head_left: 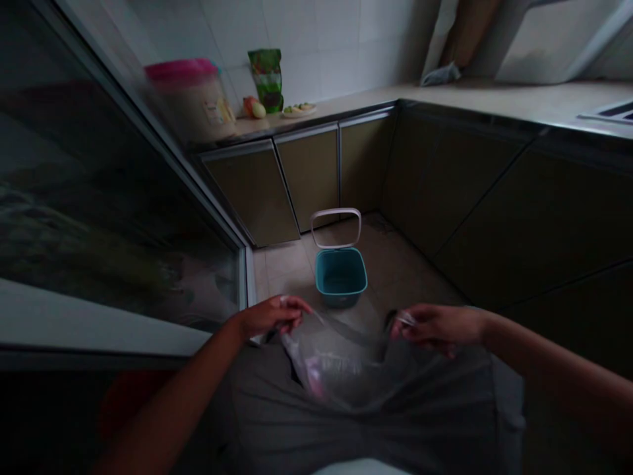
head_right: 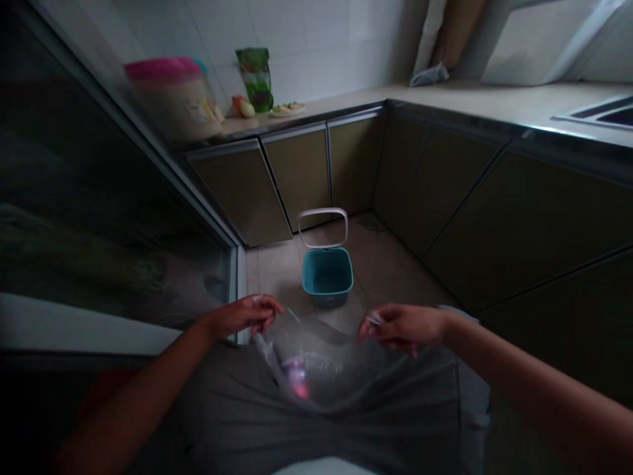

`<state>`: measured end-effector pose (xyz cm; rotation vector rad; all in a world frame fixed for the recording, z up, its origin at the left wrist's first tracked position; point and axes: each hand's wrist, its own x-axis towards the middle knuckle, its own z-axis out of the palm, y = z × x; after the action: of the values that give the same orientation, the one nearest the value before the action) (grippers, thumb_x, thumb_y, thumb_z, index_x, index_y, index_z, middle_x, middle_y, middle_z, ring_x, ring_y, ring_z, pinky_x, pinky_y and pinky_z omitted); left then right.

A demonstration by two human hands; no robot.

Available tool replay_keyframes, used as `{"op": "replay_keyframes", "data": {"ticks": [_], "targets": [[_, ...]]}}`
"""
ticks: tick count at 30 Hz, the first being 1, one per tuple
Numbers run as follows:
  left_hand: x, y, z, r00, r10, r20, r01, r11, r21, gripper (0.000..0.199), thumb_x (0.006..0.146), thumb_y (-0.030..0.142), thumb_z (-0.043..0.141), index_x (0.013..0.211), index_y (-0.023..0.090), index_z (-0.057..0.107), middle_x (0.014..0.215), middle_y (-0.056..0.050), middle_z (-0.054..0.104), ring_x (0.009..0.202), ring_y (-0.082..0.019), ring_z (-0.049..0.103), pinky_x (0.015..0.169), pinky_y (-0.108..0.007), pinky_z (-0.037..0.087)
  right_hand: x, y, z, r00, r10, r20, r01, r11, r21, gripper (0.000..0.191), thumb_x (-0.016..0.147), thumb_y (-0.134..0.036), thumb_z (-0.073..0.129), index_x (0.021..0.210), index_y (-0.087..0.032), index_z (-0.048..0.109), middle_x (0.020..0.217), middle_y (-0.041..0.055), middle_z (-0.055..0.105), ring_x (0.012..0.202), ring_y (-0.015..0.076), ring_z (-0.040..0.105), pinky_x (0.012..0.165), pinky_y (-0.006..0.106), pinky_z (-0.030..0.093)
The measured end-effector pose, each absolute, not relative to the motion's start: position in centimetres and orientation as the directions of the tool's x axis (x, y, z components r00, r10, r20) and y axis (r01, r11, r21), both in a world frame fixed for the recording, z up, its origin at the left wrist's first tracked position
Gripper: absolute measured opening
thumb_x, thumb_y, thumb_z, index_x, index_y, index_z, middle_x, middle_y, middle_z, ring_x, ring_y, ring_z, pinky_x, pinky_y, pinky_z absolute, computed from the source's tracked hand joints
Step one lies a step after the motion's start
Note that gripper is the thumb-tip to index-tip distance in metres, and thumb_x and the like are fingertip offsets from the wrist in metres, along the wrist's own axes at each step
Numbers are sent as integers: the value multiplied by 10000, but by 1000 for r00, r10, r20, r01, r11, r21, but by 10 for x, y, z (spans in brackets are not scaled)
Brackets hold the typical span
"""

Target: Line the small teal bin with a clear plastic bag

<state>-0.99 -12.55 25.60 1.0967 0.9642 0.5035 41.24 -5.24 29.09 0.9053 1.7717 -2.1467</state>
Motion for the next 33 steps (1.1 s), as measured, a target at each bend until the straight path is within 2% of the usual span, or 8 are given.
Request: {"op": "replay_keyframes", "data": {"ticks": [3,6,9,12,16,27,30,33], "targets": [[-9,-92,270,128,979,-160,182,135,974,405,807,354,808,1148,148,737,891,-40,697,690,-113,592,652,-230,472,410,-19,316,-752,420,-509,445,-246,-861,644,883,-595,751,1382,-204,640,670,-71,446,502,48,361,426,158,308],[-3,-59,282,-122,988,91,428,-30,903,487,786,190,726,1272,154,721,1063,-66,722,622,-81,519,623,-231,464,405,9,341,-689,610,-392,384,-153,-911,689,887,-533,759,1471,-212,587,653,-79,408,512,60,321,445,190,244],[-2,-34,293,-136,948,289,642,-138,755,728,746,54,627,1452,230,638,1305,-81,679,727,-105,596,751,-274,547,400,32,357,-611,743,-272,341,-63,-938,706,874,-473,762,1500,-212,565,633,-82,391,506,72,312,450,207,219],[-3,-17,301,-35,895,444,782,-252,570,854,711,-20,577,1521,249,584,1436,-98,599,1218,-222,632,1105,-386,502,396,47,369,-544,815,-198,323,-14,-946,713,861,-400,756,1519,-221,547,603,-86,381,482,77,308,445,209,214],[-7,-4,296,67,872,485,851,-304,428,868,717,-58,530,1543,206,563,1588,-125,482,1501,-301,444,1286,-486,321,389,58,375,-497,857,-136,315,32,-949,667,856,-300,719,1502,-245,564,675,-38,538,489,85,390,451,206,281],[-8,-3,247,107,901,420,926,-244,287,936,716,-62,474,1591,270,497,1760,-86,243,1635,-351,166,1254,-698,225,385,71,336,-460,885,-68,343,107,-933,582,859,-252,651,1438,-226,602,1018,65,723,759,164,645,644,249,534],[-3,-1,239,84,884,460,887,-276,369,895,681,-49,481,1508,271,598,1700,-73,396,1625,-331,221,1274,-696,152,383,65,335,-456,888,-57,349,120,-929,620,860,-230,642,1476,-216,575,994,66,712,766,162,637,634,238,528],[2,5,225,-121,865,487,706,-270,655,615,680,17,509,1194,217,781,1402,-99,706,1451,-298,539,1248,-559,344,381,54,332,-455,883,-114,377,76,-923,705,860,-216,639,1552,-214,503,893,40,678,666,132,577,554,213,465]]}}
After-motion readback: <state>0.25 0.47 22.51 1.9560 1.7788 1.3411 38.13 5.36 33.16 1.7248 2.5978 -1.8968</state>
